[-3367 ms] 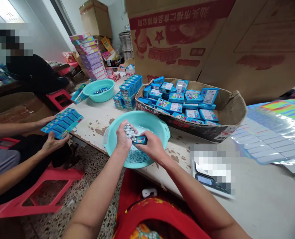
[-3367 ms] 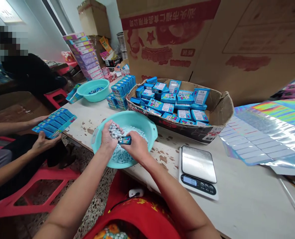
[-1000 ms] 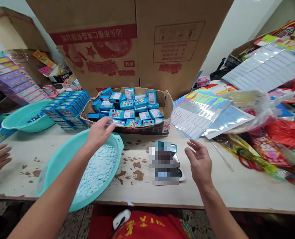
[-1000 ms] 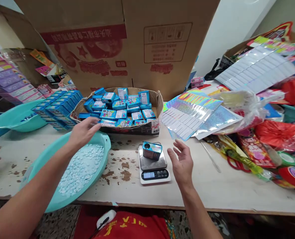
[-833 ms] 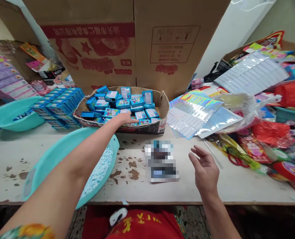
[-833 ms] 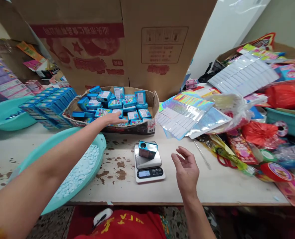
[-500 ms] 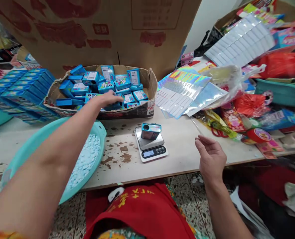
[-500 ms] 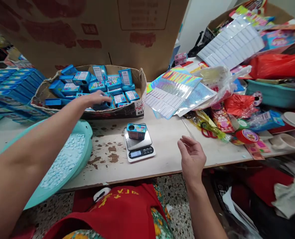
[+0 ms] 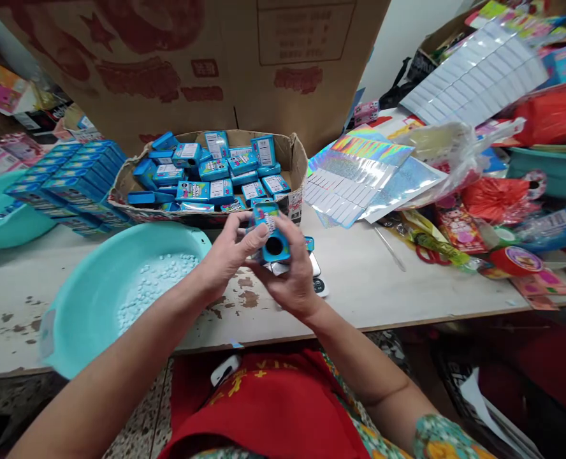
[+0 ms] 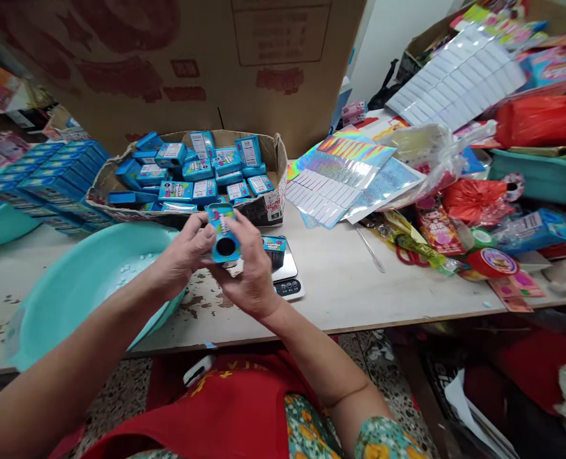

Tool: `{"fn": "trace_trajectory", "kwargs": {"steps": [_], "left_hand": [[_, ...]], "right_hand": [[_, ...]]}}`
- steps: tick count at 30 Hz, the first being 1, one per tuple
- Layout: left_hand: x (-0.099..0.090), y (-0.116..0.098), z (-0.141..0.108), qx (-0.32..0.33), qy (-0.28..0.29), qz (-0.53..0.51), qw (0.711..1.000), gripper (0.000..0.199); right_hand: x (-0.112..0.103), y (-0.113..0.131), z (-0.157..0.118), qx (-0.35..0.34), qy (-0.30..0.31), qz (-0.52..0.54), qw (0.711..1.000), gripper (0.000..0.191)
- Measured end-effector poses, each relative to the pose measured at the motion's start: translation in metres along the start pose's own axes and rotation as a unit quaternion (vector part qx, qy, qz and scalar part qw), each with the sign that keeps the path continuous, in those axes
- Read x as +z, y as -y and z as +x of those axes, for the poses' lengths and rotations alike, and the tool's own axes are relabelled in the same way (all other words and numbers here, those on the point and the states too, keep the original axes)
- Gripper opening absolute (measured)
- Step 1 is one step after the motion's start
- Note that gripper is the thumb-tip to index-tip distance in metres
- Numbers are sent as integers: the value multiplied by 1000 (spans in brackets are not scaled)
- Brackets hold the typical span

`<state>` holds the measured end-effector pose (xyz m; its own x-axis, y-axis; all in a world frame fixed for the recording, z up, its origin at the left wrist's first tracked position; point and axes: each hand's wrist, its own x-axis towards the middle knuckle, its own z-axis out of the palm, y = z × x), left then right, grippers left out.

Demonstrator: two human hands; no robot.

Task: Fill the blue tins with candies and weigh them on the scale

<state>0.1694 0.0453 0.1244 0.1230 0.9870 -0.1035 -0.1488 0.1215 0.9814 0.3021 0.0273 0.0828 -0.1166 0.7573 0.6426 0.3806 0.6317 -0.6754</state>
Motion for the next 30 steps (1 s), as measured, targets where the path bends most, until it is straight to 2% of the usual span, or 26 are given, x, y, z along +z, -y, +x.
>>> {"fn": "trace_trajectory", "kwargs": {"steps": [2, 3, 4, 5, 6, 7, 8, 9, 10, 11, 13, 16, 18, 21, 23, 25, 28, 30], "left_hand": [[-13, -3, 2, 33, 16, 72, 997, 53], [-28, -3, 3, 55, 1, 145, 988, 48], [-47, -1, 3, 72, -32, 238, 968, 42], [-71, 4, 1, 77, -73, 341, 934, 36], [-96, 11, -5, 65, -115, 445, 886, 32], [-122, 22, -14, 22, -132, 534, 835, 30], [-145, 35, -26, -50, -122, 591, 795, 30], [-165, 49, -40, -138, -86, 617, 770, 33], [-181, 63, -54, -210, -17, 610, 764, 35], [-191, 77, -68, -232, 25, 594, 770, 36], [-197, 95, -87, -231, 72, 546, 802, 35], [-189, 100, -94, -214, 81, 467, 854, 27], [-186, 94, -89, -229, 40, 392, 890, 27], [-190, 84, -84, -260, -95, 199, 940, 28], [-194, 78, -82, -256, -175, 45, 950, 22], [-195, 74, -82, -237, -226, -74, 942, 14], [-189, 68, -79, -205, -262, -179, 926, 28], [-184, 66, -76, -178, -266, -231, 919, 36]], "right_hand": [[-8, -4, 0, 53, -48, 46, 996, 63], [-18, -5, 1, 81, -70, 72, 992, 60], [-30, -6, 1, 106, -96, 92, 985, 58], [-45, -9, 1, 122, -130, 105, 978, 57], [-61, -12, 0, 131, -175, 107, 970, 57], [-79, -16, -3, 133, -227, 99, 960, 56], [-96, -22, -7, 126, -272, 86, 950, 54], [-112, -29, -12, 115, -303, 71, 943, 51], [-127, -36, -19, 107, -329, 51, 937, 48], [-140, -43, -26, 110, -343, 31, 932, 46], [-159, -57, -39, 135, -358, 3, 924, 45], [-169, -74, -53, 182, -370, 12, 911, 49], [-168, -84, -57, 194, -374, 10, 907, 54], [-159, -98, -63, 207, -349, -45, 913, 62], [-151, -108, -68, 229, -313, -80, 918, 65], [-145, -118, -76, 258, -269, -99, 923, 66], [-140, -128, -86, 277, -203, -149, 927, 63], [-140, -126, -87, 241, -167, -217, 931, 61]]}}
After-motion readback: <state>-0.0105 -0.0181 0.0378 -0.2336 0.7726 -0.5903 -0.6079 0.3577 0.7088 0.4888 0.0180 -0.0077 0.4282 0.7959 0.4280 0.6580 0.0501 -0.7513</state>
